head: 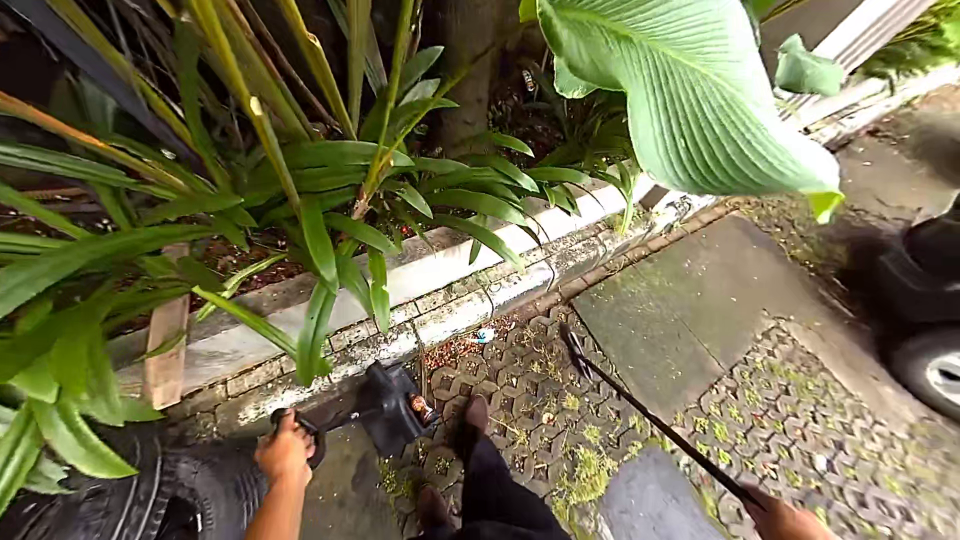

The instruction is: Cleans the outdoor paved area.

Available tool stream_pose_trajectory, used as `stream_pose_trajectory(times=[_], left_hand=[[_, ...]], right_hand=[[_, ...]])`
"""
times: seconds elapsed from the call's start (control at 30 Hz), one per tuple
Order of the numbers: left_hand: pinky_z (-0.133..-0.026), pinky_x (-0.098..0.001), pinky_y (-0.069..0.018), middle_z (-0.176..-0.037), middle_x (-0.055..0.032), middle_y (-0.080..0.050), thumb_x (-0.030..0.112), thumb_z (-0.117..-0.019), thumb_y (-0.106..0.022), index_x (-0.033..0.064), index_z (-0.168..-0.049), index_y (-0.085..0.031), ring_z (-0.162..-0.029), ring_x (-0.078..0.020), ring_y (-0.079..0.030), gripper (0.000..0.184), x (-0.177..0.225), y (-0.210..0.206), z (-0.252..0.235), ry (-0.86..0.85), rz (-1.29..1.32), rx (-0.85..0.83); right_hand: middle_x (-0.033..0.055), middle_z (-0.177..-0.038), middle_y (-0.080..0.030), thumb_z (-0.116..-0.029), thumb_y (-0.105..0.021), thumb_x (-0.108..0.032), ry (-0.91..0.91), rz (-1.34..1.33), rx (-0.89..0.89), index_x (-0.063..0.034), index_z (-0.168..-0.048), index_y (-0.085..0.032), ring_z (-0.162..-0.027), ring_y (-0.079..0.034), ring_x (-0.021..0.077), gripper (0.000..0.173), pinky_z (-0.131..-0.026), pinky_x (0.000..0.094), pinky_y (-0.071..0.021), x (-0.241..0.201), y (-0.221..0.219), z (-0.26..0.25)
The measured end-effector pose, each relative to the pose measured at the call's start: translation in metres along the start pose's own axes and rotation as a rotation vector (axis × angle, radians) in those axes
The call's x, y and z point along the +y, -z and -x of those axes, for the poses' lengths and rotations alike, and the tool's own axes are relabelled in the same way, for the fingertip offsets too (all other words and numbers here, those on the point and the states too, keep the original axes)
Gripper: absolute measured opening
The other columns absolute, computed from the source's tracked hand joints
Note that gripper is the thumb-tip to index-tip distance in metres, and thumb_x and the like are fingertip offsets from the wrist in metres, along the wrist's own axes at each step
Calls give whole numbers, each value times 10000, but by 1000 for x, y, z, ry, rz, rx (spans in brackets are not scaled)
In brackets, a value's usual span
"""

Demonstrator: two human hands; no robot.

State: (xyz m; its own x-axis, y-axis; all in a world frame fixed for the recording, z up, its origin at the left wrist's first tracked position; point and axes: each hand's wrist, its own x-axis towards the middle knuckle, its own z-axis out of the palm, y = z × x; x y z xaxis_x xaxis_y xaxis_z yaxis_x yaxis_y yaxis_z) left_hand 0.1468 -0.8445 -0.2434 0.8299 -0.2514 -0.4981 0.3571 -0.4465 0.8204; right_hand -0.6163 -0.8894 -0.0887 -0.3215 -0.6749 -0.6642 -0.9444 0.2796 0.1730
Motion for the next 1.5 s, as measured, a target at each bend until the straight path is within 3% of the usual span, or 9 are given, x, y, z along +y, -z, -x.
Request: stream_pose_trajectory(times=[0.2,0.43,0.6,0.73,0.9,1.0,1.17,1.33,1.5], left_hand=[[-405,-272,-379,-592,32,-399,461,-1072,-520,117,-862,-530,-423,-95,-370,403,35,-29,-12,138,-178,-1],[-396,-280,-374,-591,15,-423,508,-1050,-548,99,-843,-551,-412,-104,-371,458,51,-50,-28,201,-241,46],[-395,-278,-412,-540,15,-422,446,-1070,-543,88,-813,-535,-395,-109,-394,441,63,-47,-48,220,-136,-39],[-384,-260,-371,-535,18,-392,438,-1077,-527,104,-809,-507,-389,-105,-356,429,74,-47,-56,253,-75,-77],[-372,-259,-341,-565,23,-405,452,-1055,-570,103,-848,-551,-394,-97,-339,407,76,-59,-61,248,-133,-8],[-372,-276,-353,-564,9,-413,452,-1055,-571,83,-878,-564,-389,-109,-350,409,75,-52,-70,232,-172,-14],[-392,-284,-362,-577,9,-420,470,-1055,-561,79,-891,-579,-406,-110,-360,424,72,-40,-81,219,-183,-33],[-394,-308,-379,-598,-24,-441,462,-1048,-581,61,-934,-585,-410,-136,-372,416,71,-47,-74,225,-160,-41],[-389,-292,-364,-566,-1,-403,425,-1060,-559,78,-841,-551,-401,-122,-357,410,76,-54,-74,227,-109,-80]], right_hand=[[245,-1235,-690,-956,-621,-266,2,345,35,-81,-1232,-695,-1159,-656,457,340,-887,683,-521,-213,150,-159],[249,-1313,-641,-884,-719,-282,244,644,-134,-14,-1217,-683,-1218,-607,465,429,-904,710,-496,-411,134,-164],[206,-1269,-686,-1014,-565,-287,492,678,-202,-189,-1325,-666,-1195,-636,456,341,-915,728,-493,-379,199,-162],[189,-1245,-701,-965,-608,-256,320,753,-51,-227,-1313,-673,-1171,-658,432,355,-894,684,-521,-366,237,-171],[238,-1270,-669,-897,-709,-249,162,665,-70,-44,-1200,-703,-1183,-634,449,366,-888,688,-510,-425,161,-179],[225,-1278,-664,-911,-681,-253,270,734,-164,-78,-1231,-684,-1188,-635,444,364,-873,682,-527,-466,134,-139],[183,-1269,-688,-1033,-527,-283,426,734,-154,-245,-1362,-630,-1190,-645,439,347,-906,697,-515,-431,178,-120],[235,-1247,-674,-929,-655,-195,235,672,-68,-63,-1236,-680,-1157,-648,447,335,-869,673,-531,-482,127,-85],[230,-1266,-660,-881,-700,-195,339,735,-219,-43,-1205,-678,-1174,-638,437,358,-854,671,-535,-550,77,-33]])
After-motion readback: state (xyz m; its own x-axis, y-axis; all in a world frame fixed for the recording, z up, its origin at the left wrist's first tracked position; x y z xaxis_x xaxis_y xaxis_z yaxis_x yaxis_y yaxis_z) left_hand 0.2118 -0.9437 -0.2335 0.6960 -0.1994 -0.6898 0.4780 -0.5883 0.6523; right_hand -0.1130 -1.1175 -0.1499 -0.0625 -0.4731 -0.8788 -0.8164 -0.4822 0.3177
